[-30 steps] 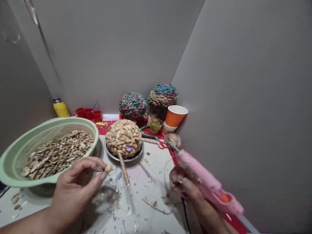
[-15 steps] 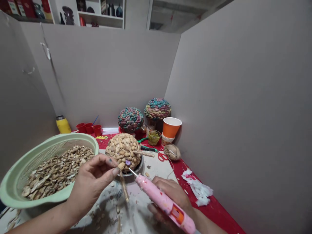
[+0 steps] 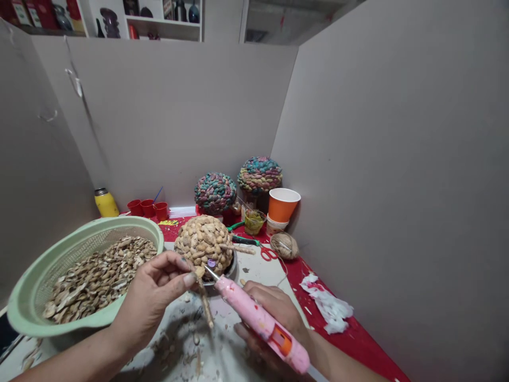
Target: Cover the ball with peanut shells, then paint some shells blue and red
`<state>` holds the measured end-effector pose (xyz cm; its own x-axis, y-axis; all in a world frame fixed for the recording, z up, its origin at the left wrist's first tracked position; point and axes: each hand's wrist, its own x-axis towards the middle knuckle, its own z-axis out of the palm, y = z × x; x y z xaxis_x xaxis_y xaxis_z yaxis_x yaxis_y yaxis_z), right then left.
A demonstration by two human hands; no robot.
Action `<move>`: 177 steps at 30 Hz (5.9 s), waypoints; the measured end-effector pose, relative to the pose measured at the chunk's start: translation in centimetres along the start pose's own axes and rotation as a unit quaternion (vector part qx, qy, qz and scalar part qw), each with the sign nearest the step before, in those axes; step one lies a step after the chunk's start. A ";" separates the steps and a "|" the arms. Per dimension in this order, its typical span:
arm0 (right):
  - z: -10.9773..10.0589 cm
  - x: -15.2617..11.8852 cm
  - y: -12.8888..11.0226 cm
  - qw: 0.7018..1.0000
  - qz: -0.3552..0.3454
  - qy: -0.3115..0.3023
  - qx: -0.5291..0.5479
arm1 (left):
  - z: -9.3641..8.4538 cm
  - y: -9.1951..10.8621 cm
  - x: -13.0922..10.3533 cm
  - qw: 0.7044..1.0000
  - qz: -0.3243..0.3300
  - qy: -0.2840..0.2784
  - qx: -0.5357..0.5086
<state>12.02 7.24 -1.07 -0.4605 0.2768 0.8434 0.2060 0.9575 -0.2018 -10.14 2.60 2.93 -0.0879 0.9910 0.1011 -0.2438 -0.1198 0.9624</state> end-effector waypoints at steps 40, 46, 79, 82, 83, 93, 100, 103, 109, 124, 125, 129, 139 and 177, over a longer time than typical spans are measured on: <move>1.4 -1.9 0.8 0.997 -0.009 -0.025 0.071 | 0.7 1.1 0.5 0.995 -0.068 -0.039 -0.056; 1.0 -1.2 0.5 0.998 -0.013 -0.009 0.057 | 0.2 0.9 0.9 0.997 -0.047 -0.031 -0.047; 1.5 -1.7 1.2 1.000 -0.026 -0.016 0.000 | 0.5 0.5 0.9 0.996 -0.062 -0.035 -0.045; 1.4 -1.3 1.1 1.000 -0.026 -0.005 -0.012 | 0.4 0.4 0.9 0.997 -0.057 -0.039 -0.041; 1.3 -1.1 1.1 0.999 -0.028 -0.002 -0.019 | 0.4 0.4 0.9 0.997 -0.056 -0.040 -0.042; 1.3 -0.7 1.0 0.995 -0.059 0.021 -0.079 | 0.5 0.3 0.7 0.997 -0.045 -0.042 -0.051; 1.4 -1.1 1.3 0.998 -0.045 0.005 -0.053 | 0.3 0.3 0.6 0.996 -0.038 -0.044 -0.066; 1.6 -1.6 1.6 0.999 -0.032 -0.010 -0.028 | 0.3 0.2 0.7 0.995 -0.041 -0.052 -0.080; 1.8 -2.4 2.0 0.999 -0.017 -0.036 -0.012 | 0.1 0.1 0.8 0.993 -0.046 -0.054 -0.099; 2.0 -3.2 2.4 0.998 -0.027 -0.056 -0.014 | 0.2 0.0 0.8 0.993 -0.039 -0.044 -0.100; 1.9 -3.2 2.3 0.998 -0.024 -0.055 -0.012 | 0.1 0.0 0.8 0.993 -0.037 -0.043 -0.100; 1.5 -3.1 1.7 0.998 -0.016 -0.060 0.012 | 0.1 -0.1 0.8 0.994 -0.034 -0.039 -0.101; 1.9 -3.8 2.2 0.997 -0.003 -0.081 0.009 | 0.3 0.0 0.8 0.993 -0.039 -0.036 -0.102; -7.6 -2.1 2.7 0.853 0.386 -0.294 -0.194 | 0.3 5.7 6.0 0.788 0.271 -0.157 0.529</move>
<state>20.10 8.61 0.41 -0.3885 0.9142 0.1154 0.8616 0.4048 -0.3064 -11.80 7.85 9.10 0.3817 0.7975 0.4673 0.7051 -0.5781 0.4107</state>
